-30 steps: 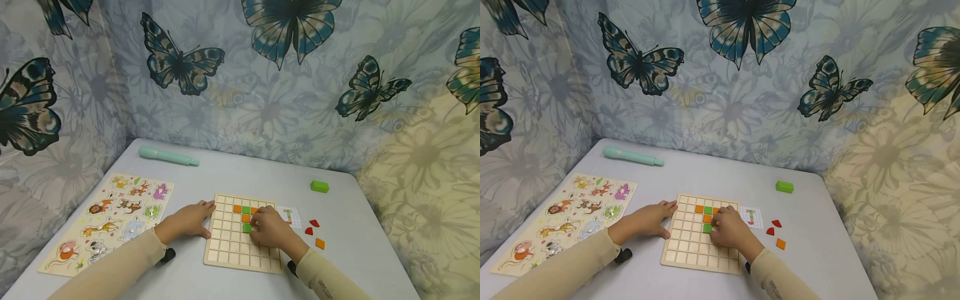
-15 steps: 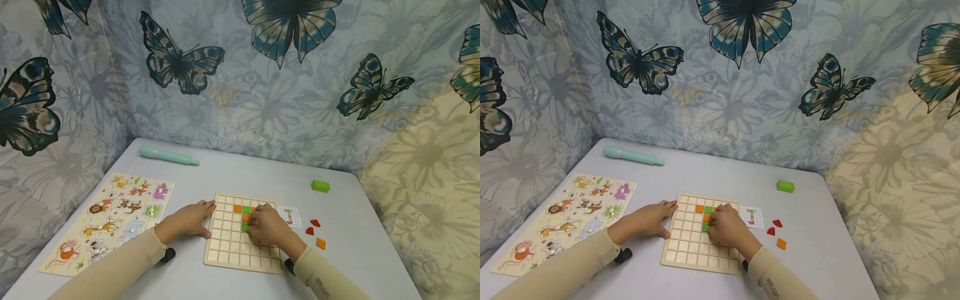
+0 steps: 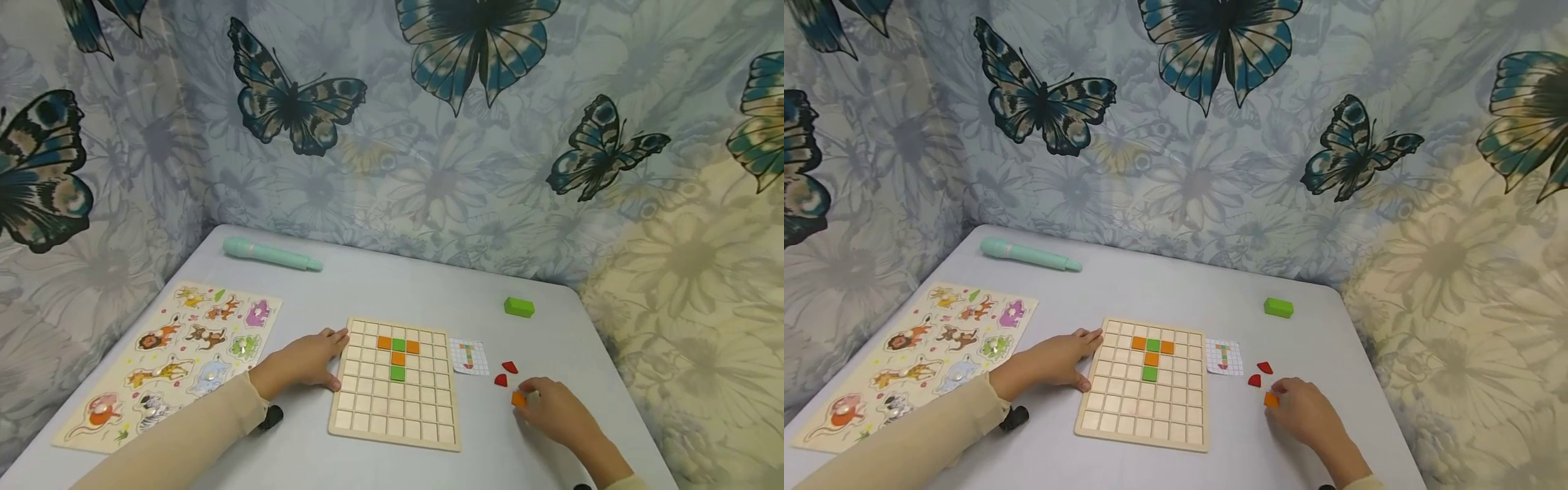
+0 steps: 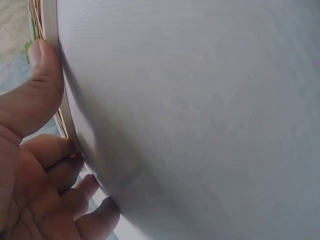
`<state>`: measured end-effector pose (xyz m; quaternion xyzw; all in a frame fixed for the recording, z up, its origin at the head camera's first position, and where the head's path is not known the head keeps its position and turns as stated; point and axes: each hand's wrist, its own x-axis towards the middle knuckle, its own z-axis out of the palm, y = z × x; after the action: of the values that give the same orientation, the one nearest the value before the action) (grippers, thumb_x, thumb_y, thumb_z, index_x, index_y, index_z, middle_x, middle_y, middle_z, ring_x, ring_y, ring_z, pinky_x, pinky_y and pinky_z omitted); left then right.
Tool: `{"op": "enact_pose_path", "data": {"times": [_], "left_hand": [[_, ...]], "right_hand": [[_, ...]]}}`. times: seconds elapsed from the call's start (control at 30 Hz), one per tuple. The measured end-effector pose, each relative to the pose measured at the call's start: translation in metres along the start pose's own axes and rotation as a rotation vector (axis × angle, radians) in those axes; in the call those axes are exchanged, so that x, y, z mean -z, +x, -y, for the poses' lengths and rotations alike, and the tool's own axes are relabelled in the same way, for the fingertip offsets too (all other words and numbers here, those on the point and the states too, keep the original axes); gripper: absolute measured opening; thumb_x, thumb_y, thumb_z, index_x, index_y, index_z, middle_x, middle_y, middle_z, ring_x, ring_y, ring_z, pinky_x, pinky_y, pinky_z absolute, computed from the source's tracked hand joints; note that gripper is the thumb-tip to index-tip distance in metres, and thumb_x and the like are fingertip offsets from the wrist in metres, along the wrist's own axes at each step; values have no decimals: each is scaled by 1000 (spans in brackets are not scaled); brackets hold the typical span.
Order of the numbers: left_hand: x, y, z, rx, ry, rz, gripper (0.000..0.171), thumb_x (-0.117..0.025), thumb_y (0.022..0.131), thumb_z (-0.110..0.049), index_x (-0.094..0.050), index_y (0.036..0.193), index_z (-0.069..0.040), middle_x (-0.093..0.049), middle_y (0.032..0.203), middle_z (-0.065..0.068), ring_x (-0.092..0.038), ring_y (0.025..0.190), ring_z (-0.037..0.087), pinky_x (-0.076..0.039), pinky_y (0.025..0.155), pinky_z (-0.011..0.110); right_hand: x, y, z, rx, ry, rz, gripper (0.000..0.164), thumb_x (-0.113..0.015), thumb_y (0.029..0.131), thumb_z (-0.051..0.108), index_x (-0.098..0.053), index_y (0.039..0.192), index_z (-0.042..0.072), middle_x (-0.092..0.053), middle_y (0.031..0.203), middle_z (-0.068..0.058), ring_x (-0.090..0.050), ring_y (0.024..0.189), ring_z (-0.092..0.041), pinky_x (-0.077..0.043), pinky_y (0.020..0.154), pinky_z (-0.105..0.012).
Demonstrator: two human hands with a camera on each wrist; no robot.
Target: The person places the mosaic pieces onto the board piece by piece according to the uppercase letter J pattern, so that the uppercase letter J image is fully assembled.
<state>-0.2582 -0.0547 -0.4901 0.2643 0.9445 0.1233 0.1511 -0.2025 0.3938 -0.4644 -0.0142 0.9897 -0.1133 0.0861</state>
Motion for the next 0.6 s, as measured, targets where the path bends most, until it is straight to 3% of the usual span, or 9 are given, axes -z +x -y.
{"op": "enact_pose_path", "data": {"times": [0.1, 0.27, 0.37, 0.6], "left_hand": [[-2, 0, 1, 0, 2, -8, 99, -79, 75, -48, -36, 151, -3, -28, 158, 9, -27, 143, 32, -30, 112, 45], [-2, 2, 3, -1, 8, -8, 100, -78, 75, -49, -34, 152, -4, -28, 158, 8, -28, 143, 29, -33, 110, 43], [-2, 2, 4, -1, 5, -9, 100, -78, 75, -49, -34, 152, -4, -28, 159, 8, -28, 143, 29, -33, 111, 43], [-1, -1, 2, 3, -14, -5, 99, -78, 75, -49, -34, 152, -4, -27, 159, 8, -26, 144, 31, -30, 112, 45]], "right_hand": [[0, -4, -14, -36, 41, 13, 32, -80, 79, 22, -71, 104, 5, -66, 108, -11, -60, 99, -33, -49, 85, -54], [-5, -2, -22, 22, 26, -32, 21, -80, 78, 19, -73, 95, 10, -66, 105, -7, -61, 92, -27, -52, 80, -49], [-4, 0, -22, 44, 17, -48, 17, -80, 78, 18, -74, 93, 11, -66, 104, -7, -61, 90, -26, -52, 79, -48], [0, 7, -7, -15, 93, 3, 21, -79, 80, 27, -75, 96, 14, -67, 104, -6, -60, 94, -27, -53, 78, -48]]}}
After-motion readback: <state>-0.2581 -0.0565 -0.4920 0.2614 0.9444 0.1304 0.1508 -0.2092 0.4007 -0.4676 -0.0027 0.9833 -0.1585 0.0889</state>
